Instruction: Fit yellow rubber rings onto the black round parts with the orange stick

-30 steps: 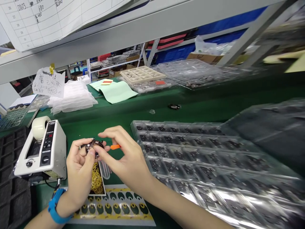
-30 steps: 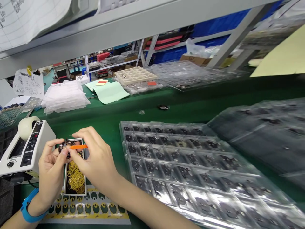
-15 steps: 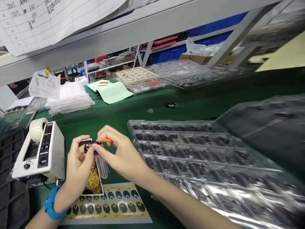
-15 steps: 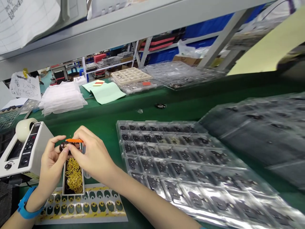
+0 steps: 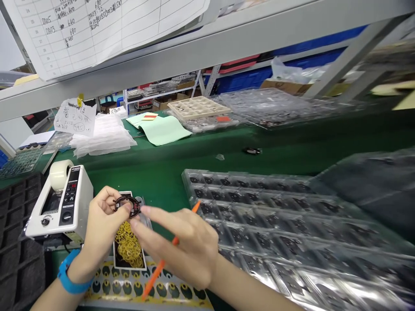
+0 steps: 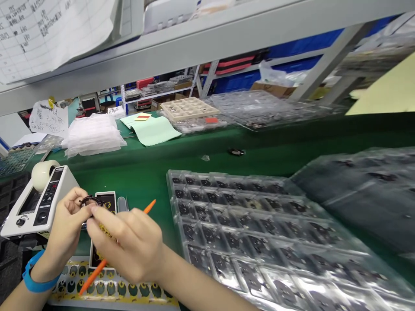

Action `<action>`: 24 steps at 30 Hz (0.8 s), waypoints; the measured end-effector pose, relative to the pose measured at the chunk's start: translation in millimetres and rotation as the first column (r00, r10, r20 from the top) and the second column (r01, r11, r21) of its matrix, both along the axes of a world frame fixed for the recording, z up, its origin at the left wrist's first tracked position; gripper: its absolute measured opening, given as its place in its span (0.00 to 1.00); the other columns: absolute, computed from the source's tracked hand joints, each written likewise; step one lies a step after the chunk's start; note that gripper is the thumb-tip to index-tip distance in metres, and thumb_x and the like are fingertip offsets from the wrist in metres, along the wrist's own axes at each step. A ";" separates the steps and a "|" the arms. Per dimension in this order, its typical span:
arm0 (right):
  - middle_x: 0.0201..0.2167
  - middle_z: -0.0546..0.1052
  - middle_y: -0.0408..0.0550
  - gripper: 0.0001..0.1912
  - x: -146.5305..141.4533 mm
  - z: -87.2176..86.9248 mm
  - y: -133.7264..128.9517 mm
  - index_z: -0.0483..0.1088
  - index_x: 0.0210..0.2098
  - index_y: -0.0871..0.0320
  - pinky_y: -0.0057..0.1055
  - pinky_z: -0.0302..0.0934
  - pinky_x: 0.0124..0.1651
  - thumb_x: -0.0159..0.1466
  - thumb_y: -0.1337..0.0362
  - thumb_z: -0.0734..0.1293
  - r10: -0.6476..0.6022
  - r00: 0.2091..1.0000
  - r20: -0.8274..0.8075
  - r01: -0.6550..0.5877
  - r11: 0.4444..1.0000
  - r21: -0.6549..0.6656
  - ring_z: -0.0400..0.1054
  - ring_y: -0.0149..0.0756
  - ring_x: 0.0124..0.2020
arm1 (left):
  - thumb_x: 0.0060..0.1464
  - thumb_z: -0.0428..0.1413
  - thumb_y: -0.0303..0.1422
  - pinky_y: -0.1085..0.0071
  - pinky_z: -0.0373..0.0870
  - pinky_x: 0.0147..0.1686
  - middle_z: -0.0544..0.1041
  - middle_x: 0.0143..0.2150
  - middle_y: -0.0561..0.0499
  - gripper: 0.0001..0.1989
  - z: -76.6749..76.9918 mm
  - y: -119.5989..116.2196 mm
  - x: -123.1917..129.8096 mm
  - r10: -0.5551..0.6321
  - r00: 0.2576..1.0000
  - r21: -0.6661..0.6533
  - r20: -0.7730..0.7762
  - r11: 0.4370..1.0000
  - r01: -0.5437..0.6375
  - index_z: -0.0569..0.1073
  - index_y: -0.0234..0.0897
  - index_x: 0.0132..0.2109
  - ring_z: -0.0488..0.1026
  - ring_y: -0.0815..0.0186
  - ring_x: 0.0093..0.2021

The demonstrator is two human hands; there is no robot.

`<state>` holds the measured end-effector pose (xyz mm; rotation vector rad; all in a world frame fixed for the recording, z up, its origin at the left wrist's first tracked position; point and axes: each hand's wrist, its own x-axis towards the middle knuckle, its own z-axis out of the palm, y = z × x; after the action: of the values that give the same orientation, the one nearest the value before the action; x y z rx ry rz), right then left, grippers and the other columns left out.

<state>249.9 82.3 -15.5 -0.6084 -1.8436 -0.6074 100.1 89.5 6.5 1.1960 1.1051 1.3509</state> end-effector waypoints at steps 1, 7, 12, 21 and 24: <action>0.32 0.79 0.50 0.08 -0.5 0.9 1.8 0.73 0.36 0.55 0.31 0.60 0.25 0.63 0.71 0.64 -0.026 0.999 -0.021 0.026 0.999 -0.025 0.66 0.32 0.24 | 0.42 0.66 0.28 0.82 0.67 0.24 0.73 0.22 0.57 0.13 0.9 -2.5 0.7 -0.025 0.999 -0.012 0.020 1.000 0.025 0.66 0.35 0.28 0.70 0.74 0.23; 0.34 0.81 0.50 0.07 0.8 7.9 12.3 0.70 0.36 0.55 0.29 0.62 0.27 0.62 0.73 0.65 -0.032 0.993 -0.117 0.017 0.992 -0.124 0.69 0.33 0.25 | 0.54 0.61 0.35 0.77 0.74 0.25 0.78 0.25 0.53 0.13 2.0 -17.0 5.8 -0.120 0.992 0.029 0.024 0.992 0.119 0.71 0.35 0.44 0.75 0.68 0.25; 0.33 0.81 0.49 0.09 2.1 4.9 15.2 0.70 0.39 0.55 0.30 0.64 0.28 0.62 0.75 0.64 0.036 0.992 -0.117 -0.050 0.991 -0.123 0.74 0.35 0.29 | 0.55 0.59 0.33 0.76 0.76 0.30 0.79 0.27 0.52 0.11 -0.9 -24.5 12.2 -0.025 0.997 0.076 -0.067 0.997 0.030 0.75 0.35 0.46 0.77 0.67 0.30; 0.32 0.81 0.50 0.05 8.3 5.3 18.4 0.69 0.38 0.59 0.30 0.61 0.26 0.64 0.73 0.64 0.070 0.998 -0.011 -0.070 0.996 -0.056 0.69 0.33 0.24 | 0.55 0.56 0.27 0.83 0.67 0.22 0.75 0.21 0.56 0.11 -9.4 -22.9 9.4 0.132 0.949 0.297 -0.285 0.954 -0.044 0.79 0.37 0.44 0.69 0.73 0.20; 0.32 0.81 0.50 0.05 9.2 4.3 17.0 0.70 0.38 0.59 0.31 0.61 0.26 0.66 0.72 0.63 0.053 0.998 0.016 -0.052 0.998 -0.038 0.69 0.33 0.25 | 0.55 0.56 0.25 0.83 0.68 0.23 0.77 0.22 0.56 0.11 -9.0 -22.5 8.3 0.165 0.932 0.361 -0.322 0.932 -0.041 0.78 0.37 0.44 0.71 0.73 0.21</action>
<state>259.1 99.3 -11.2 -0.5794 -1.8846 -0.5452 108.5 67.0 -2.4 1.7099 1.2190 1.4979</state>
